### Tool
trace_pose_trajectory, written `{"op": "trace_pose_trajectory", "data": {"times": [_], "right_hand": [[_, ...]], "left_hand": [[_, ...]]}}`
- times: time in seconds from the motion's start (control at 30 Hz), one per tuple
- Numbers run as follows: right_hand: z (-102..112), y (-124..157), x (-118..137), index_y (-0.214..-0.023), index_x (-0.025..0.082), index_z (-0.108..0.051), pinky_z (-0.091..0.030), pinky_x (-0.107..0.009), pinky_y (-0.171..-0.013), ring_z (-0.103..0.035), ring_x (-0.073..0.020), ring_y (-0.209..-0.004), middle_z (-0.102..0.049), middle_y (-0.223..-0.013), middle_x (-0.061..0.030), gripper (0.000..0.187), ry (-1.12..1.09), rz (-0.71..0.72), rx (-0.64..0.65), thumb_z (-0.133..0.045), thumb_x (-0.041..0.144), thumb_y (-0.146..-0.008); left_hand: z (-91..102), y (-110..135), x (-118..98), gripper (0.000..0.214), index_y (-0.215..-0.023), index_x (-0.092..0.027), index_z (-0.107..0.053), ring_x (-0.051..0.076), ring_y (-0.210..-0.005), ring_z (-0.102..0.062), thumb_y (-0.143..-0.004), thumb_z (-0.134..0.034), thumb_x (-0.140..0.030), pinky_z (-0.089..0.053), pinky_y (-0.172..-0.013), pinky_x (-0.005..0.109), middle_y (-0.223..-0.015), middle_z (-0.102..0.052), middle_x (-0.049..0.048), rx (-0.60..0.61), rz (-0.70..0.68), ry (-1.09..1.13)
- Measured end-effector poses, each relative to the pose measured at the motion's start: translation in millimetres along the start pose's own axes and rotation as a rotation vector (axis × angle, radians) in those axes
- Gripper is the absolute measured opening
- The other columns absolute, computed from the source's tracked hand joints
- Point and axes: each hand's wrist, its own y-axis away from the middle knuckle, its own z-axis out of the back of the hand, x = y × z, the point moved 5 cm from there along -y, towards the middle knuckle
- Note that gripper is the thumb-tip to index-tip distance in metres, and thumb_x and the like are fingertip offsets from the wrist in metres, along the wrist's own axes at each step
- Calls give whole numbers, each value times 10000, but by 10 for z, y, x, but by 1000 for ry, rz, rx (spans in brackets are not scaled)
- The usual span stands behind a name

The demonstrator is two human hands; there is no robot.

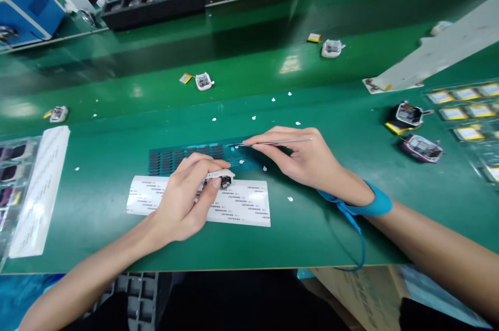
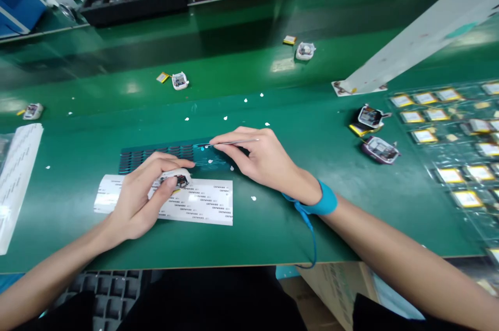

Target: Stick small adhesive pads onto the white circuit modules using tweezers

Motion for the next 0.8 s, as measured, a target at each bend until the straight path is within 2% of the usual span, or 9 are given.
{"op": "trace_pose_trajectory", "data": {"times": [0.1,0.17,0.3,0.4,0.5,0.6,0.7,0.8], "right_hand": [[60,10,58,-1086,293,-751,-605,-325,-757,-732,-165,-861,-791,-1044,12,225,-18,14,-61,-576,184,-997],[88,33,117,-1128,295,-731,-608,-320,-741,-731,-163,-870,-789,-1062,7,235,10,84,-77,-581,175,-993],[20,116,246,-1197,235,-686,-618,-330,-767,-723,-195,-1007,-779,-1132,-12,288,251,357,25,-577,100,-968],[-59,160,278,-1196,170,-676,-611,-348,-707,-719,-220,-1002,-787,-1099,-31,292,430,461,79,-542,68,-957],[-94,169,299,-1185,145,-680,-602,-349,-672,-721,-221,-961,-794,-1047,-38,296,489,471,109,-514,65,-954],[-98,175,321,-1181,173,-688,-609,-344,-690,-718,-211,-963,-789,-1088,-29,318,512,464,134,-475,79,-966],[-102,180,310,-1198,189,-689,-616,-347,-705,-716,-214,-988,-785,-1112,-30,336,503,438,167,-459,88,-974],[-92,157,247,-1184,188,-700,-617,-327,-712,-723,-210,-978,-790,-1072,-38,280,380,339,156,-514,120,-986]], "left_hand": [[-26,-1,27,152,-1065,-132,-617,231,-1149,-613,-999,-481,-139,-489,-969,417,-1245,-697,154,-32,-12,-36],[-20,0,20,140,-1071,-129,-610,235,-1144,-626,-992,-494,-128,-492,-962,423,-1247,-695,165,-64,-33,-45],[-30,1,22,132,-1058,-144,-613,260,-1127,-632,-978,-508,-133,-507,-942,450,-1194,-721,145,-46,-47,-121],[-91,1,46,144,-1054,-156,-606,306,-1263,-568,-990,-478,-148,-477,-992,502,-1326,-685,140,46,-54,-254],[-162,-1,76,179,-1075,-155,-601,318,-1391,-486,-1006,-436,-147,-435,-1053,520,-1408,-643,132,145,-64,-325],[-201,-8,105,193,-1070,-154,-609,316,-1436,-445,-1008,-425,-151,-411,-1080,521,-1428,-633,120,205,-61,-340],[-208,-16,124,193,-1056,-155,-619,320,-1433,-444,-1004,-434,-160,-400,-1086,532,-1422,-640,114,222,-68,-336],[-199,-23,135,198,-1061,-160,-627,318,-1419,-456,-995,-440,-156,-396,-1091,531,-1391,-665,102,216,-67,-319]]}}
